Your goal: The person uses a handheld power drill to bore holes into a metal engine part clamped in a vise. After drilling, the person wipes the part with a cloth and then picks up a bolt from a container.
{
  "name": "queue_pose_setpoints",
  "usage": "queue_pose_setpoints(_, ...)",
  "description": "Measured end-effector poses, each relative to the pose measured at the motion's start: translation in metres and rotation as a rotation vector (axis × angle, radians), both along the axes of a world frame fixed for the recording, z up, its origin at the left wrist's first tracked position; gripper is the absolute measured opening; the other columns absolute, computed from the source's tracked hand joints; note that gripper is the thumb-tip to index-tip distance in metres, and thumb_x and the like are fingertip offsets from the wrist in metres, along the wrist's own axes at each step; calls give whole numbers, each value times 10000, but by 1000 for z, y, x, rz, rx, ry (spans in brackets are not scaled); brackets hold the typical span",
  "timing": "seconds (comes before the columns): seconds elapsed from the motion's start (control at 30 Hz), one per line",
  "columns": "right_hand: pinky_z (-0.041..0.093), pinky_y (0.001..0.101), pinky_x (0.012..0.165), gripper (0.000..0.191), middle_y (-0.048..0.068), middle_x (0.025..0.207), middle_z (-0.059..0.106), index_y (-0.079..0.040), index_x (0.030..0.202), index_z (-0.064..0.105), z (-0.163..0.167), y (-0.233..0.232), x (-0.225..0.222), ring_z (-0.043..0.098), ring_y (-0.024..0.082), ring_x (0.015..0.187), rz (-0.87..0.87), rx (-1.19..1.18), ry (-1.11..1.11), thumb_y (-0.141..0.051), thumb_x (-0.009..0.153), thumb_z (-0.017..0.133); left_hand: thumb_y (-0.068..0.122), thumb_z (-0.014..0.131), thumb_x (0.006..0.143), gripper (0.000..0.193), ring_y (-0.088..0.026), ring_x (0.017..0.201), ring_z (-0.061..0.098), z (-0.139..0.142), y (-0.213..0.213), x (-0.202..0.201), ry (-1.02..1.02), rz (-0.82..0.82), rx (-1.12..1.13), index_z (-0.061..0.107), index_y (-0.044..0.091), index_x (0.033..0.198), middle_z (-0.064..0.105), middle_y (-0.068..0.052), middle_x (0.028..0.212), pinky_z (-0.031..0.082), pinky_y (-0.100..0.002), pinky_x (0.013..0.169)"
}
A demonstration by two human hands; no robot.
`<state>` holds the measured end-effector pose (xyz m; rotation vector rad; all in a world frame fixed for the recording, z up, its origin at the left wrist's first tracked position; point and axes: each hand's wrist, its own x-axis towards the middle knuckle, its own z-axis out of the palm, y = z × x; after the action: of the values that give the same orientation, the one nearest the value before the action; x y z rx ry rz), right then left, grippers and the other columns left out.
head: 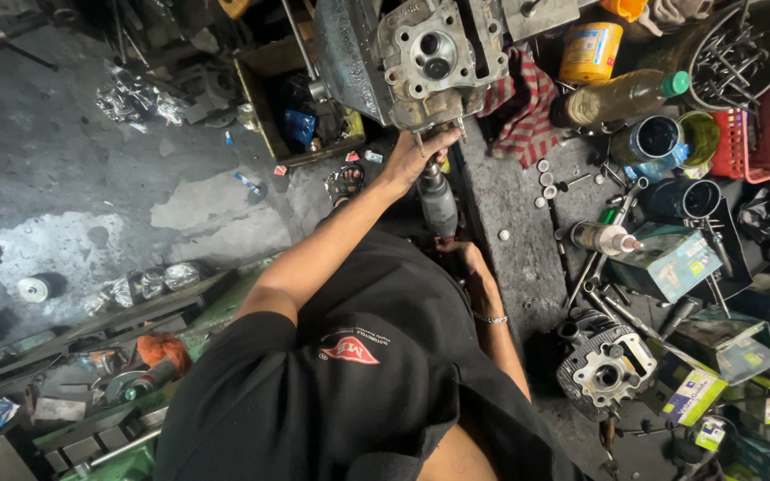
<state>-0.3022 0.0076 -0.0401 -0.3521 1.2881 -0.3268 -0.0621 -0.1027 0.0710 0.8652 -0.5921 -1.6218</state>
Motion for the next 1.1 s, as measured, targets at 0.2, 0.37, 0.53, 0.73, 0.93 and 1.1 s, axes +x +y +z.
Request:
queue_pose_setpoints(0.2,474,265,833,265,33,929,708,-31,1030,734,-1,3,-5,655,183,880,-32,78,52,-97,774,712,266,838,867,317,-94,670,584,0,1,0,8,27,-26,650,45,995,603,3,800,508,-267,596)
queue_pose_setpoints(0.37,473,275,753,257,35,884,693,-45,1024,741,5,4,-4,635,181,802,-3,59,129,-106,775,718,278,829,863,322,-91,669,581,1,2,0,-7,8,-24,678,44,1025,600,7,792,514,-273,603)
queue_pose_setpoints(0.53,477,262,730,249,24,862,698,-52,999,744,12,5,-3,641,170,773,-14,71,139,-119,761,714,278,831,859,324,-103,665,597,1,1,1,12,-4,-7,670,40,1010,607,-3,779,537,-290,605)
queue_pose_setpoints(0.73,461,289,663,230,50,797,693,-39,963,736,5,4,-8,627,191,691,32,68,174,-148,761,726,282,838,850,345,-107,664,599,1,1,0,15,-6,5,671,34,1023,611,-8,778,539,-293,604)
queue_pose_setpoints(0.93,480,292,660,226,49,782,698,-46,955,737,1,2,-8,640,193,682,34,77,152,-159,760,706,295,836,853,358,-101,671,595,-1,1,0,6,-3,2,674,32,1036,610,-2,786,536,-287,607)
queue_pose_setpoints(1.1,457,260,712,250,0,845,704,-57,991,752,8,5,-6,628,148,736,40,-31,123,-160,767,708,300,840,841,361,-100,657,595,-2,0,-1,2,-4,23,678,36,1028,612,-2,779,544,-293,600)
